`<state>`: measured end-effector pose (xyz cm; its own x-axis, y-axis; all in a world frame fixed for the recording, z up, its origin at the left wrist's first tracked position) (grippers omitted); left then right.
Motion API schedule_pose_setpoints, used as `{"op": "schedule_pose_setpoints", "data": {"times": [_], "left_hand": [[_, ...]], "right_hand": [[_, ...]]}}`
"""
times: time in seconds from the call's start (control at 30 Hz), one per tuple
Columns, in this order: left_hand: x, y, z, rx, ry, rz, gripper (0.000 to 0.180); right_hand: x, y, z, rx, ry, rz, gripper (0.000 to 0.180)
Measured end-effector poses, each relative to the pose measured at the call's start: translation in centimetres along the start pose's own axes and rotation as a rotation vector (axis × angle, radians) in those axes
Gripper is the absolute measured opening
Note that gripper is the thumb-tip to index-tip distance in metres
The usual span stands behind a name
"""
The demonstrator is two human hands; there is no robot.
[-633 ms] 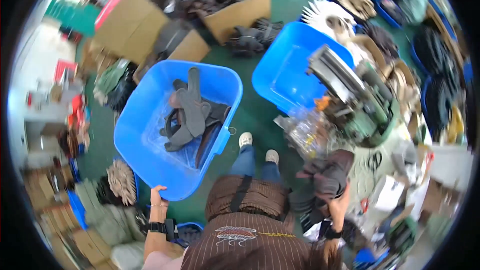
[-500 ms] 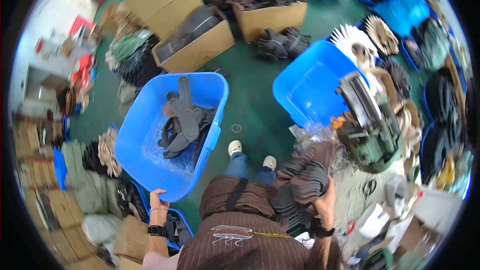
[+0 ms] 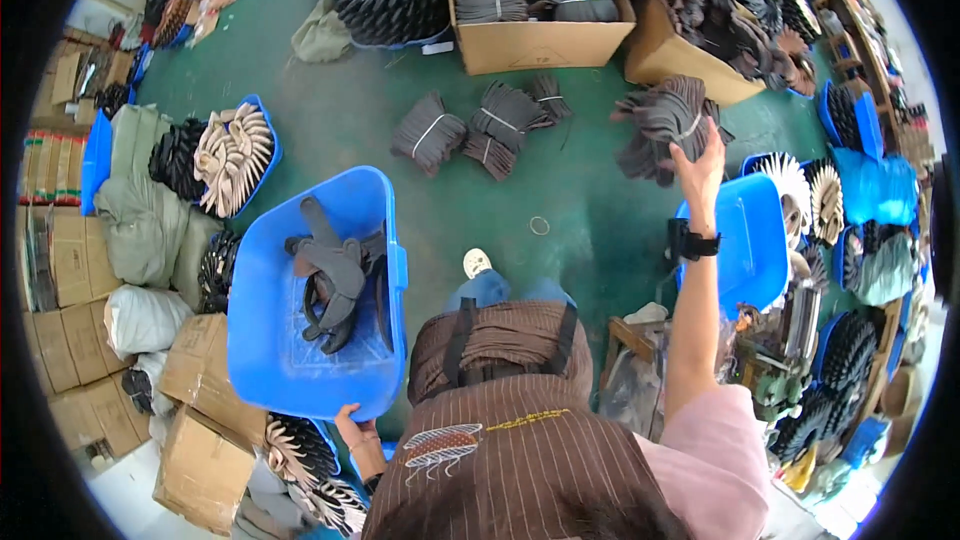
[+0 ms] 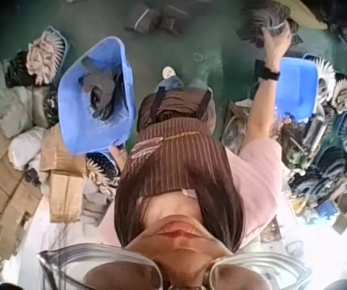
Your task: Sort shoe components, use a pressing machine, and assemble insoles into shoe outers.
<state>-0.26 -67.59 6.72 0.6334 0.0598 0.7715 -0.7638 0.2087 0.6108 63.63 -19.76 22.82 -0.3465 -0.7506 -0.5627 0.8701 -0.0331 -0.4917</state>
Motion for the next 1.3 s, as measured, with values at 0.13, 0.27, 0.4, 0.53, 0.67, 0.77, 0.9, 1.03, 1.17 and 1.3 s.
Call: {"op": "schedule_pose_setpoints", "data": {"times": [0.13,0.27,0.4,0.53,0.67,0.77,0.9,1.03,1.17,1.3], "left_hand": [[0.2,4.4,0.4,0.049,0.154,-0.047,0.043],[-2.7,5.8,-2.0,0.031,0.217,-0.091,0.032],[-0.4,11.8,-11.4,0.102,0.223,-0.175,0.019],[-0.7,17.1,-18.0,0.062,0.174,-0.153,0.032],[-1.5,23.2,-25.9,0.023,0.206,-0.179,0.039],[-4.9,27.9,-31.1,-0.059,0.179,-0.148,0.045],[-10.3,34.7,-39.8,-0.183,0.017,-0.139,0.050],[-20.3,42.9,-47.5,-0.205,0.062,-0.235,0.043],[-28.9,54.2,-58.5,-0.205,-0.029,-0.257,0.042],[-34.0,67.1,-68.3,-0.271,-0.194,-0.385,0.041]], "right_hand": [[7.7,-13.3,-14.5,-0.441,-0.458,-0.192,0.039],[17.2,-24.2,-24.8,-0.606,-1.214,-0.329,0.048],[14.5,-31.0,-34.3,-0.618,-1.324,-0.228,0.047],[4.6,-36.8,-45.5,-0.561,-1.204,-0.100,0.044],[-4.7,-46.6,-58.4,-0.513,-1.135,0.347,0.047],[-8.3,-54.5,-70.7,-0.416,-1.388,0.356,0.050],[-6.1,-64.0,-81.3,-0.244,-1.592,0.177,0.065],[-7.5,-72.3,-94.3,-0.292,-1.498,0.023,0.070],[-12.4,-82.3,-103.6,-0.422,-1.416,-0.050,0.061],[-19.9,-91.5,-107.0,-0.540,-1.413,-0.331,0.062]]}}
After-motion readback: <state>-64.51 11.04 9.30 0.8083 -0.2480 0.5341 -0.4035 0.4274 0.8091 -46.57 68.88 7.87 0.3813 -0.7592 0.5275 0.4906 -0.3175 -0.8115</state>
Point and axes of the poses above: each hand's wrist, its own x-axis away from the middle knuckle, its own z-axis out of the back of the hand, y = z × x, the point moved 8 cm from there along -x, towards the middle knuckle, and after that the axes turned 13 degrees about y, right-handed, at the moved point
